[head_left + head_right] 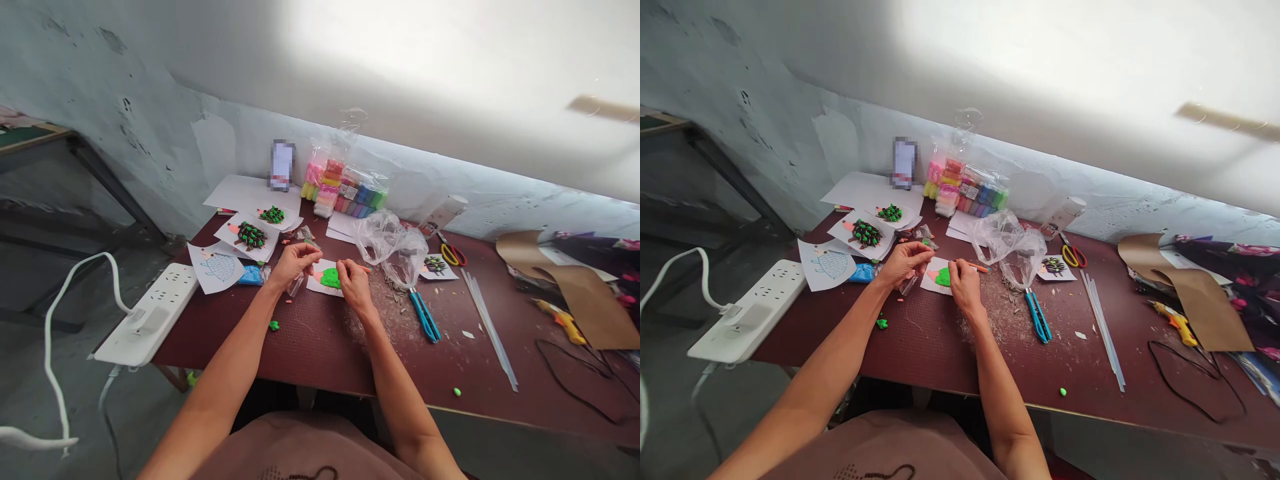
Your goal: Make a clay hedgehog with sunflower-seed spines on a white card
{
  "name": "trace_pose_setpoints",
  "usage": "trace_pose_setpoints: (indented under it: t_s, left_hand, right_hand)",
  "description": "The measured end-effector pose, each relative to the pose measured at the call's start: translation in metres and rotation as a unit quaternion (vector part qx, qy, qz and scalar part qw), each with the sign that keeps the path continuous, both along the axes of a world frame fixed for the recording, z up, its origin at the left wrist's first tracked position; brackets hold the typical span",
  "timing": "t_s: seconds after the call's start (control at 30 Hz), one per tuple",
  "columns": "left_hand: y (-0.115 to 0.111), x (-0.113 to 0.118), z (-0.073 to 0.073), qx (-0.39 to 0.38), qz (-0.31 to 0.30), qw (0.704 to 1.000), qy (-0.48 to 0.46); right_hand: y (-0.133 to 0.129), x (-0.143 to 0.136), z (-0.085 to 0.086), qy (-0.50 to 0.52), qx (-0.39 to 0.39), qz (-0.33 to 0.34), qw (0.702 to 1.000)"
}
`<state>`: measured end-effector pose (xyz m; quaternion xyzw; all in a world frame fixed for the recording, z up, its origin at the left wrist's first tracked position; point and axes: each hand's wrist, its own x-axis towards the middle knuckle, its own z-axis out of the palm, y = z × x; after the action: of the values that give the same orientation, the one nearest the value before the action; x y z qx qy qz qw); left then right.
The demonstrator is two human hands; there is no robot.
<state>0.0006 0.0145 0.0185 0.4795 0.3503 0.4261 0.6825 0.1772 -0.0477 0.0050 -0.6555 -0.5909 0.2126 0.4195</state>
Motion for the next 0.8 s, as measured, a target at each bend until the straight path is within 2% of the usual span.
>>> trace_pose_setpoints:
  t_s: [0.2, 0.53, 0.8]
  left_hand:
    - [0.0014, 0.001, -0.0024, -0.003, 0.017, 1.0, -0.008]
    - [0.0026, -0.0021, -0.0047, 0.006, 0.025, 0.999, 0.026]
    - [0.001, -0.0035, 0.0012, 0.009, 0.028, 0.999, 0.038]
  right_hand:
    - [0.0028, 0.0047, 0.0035, 0.017, 0.021, -0.002, 1.0]
    - [0.0064, 0.0072, 0.0084, -0.04, -0.018, -0.009, 0.999]
    - [0.0064, 0.0038, 0.0037, 0.005, -0.036, 0.015, 0.999]
